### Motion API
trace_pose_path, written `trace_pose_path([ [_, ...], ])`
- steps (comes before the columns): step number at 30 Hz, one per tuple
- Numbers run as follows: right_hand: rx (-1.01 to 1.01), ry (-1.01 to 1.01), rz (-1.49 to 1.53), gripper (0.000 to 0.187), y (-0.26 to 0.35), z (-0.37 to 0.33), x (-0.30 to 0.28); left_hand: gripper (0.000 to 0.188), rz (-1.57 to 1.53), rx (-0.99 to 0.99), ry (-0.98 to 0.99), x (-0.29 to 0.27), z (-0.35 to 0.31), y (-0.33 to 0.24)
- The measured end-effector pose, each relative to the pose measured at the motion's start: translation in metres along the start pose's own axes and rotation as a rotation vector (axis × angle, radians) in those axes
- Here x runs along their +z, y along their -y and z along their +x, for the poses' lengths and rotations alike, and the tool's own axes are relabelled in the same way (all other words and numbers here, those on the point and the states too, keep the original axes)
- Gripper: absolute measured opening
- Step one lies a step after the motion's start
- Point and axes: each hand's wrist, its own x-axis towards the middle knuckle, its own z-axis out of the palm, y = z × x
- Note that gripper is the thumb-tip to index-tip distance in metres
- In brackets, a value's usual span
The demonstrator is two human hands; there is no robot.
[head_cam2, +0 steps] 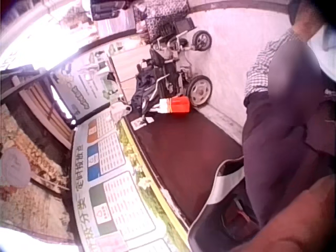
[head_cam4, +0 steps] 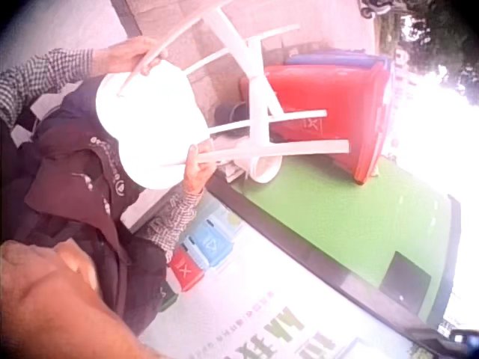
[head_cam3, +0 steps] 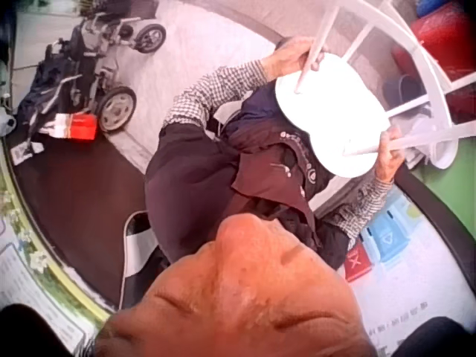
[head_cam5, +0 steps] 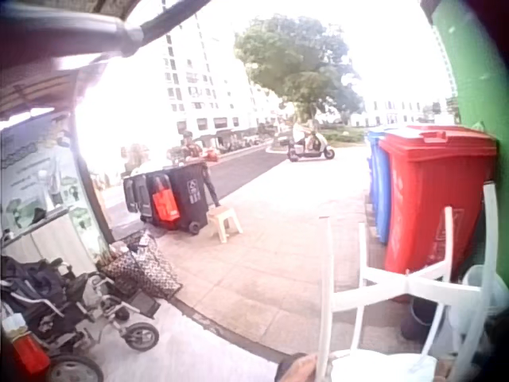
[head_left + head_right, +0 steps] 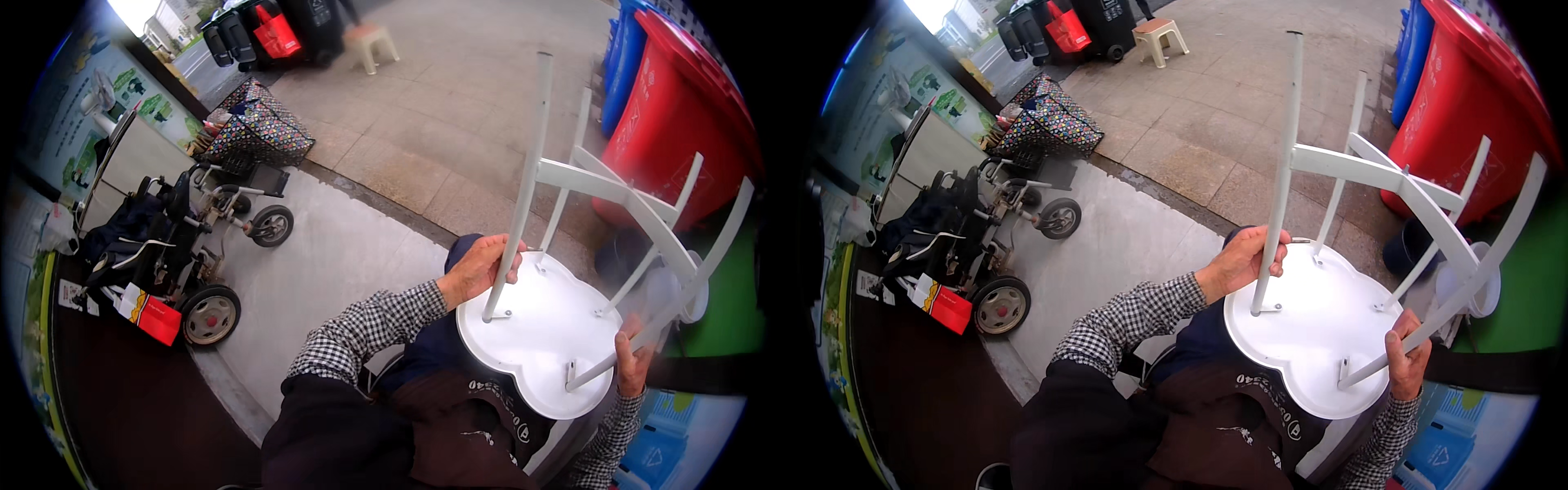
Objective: The person assembles a small white stool by placing the frame onto the seat and inserting an Allen key into the pre-drilled holes to tighten the screws.
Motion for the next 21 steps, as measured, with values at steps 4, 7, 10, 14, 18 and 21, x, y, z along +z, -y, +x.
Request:
trace_pose_path([
  [4, 0.08, -0.002, -0.066, 0.025, 0.001, 0.004, -0.027, 0.024, -0.019, -0.02, -0.006, 0.036, -0.035, 0.004],
  [7, 0.022, 0.029, -0.093, 0.031, 0.002, -0.004, -0.03, 0.022, 0.016, 0.001, -0.008, 0.043, -0.048, 0.011],
  [10, 0.036, -0.041, -0.102, 0.031, -0.004, -0.016, -0.036, 0.02, 0.093, -0.019, -0.032, 0.059, -0.051, 0.012],
  [14, 0.023, -0.116, -0.064, 0.029, -0.012, -0.024, -0.043, 0.02, 0.169, -0.043, 0.006, 0.083, -0.052, 0.007],
  [18, -0.02, -0.125, -0.028, 0.027, -0.024, -0.026, -0.045, 0.02, 0.29, -0.032, 0.094, 0.108, -0.063, -0.006],
  [21, 0.018, -0.114, -0.004, 0.024, -0.04, -0.023, -0.034, 0.02, 0.327, -0.029, 0.039, 0.11, -0.076, 0.002],
])
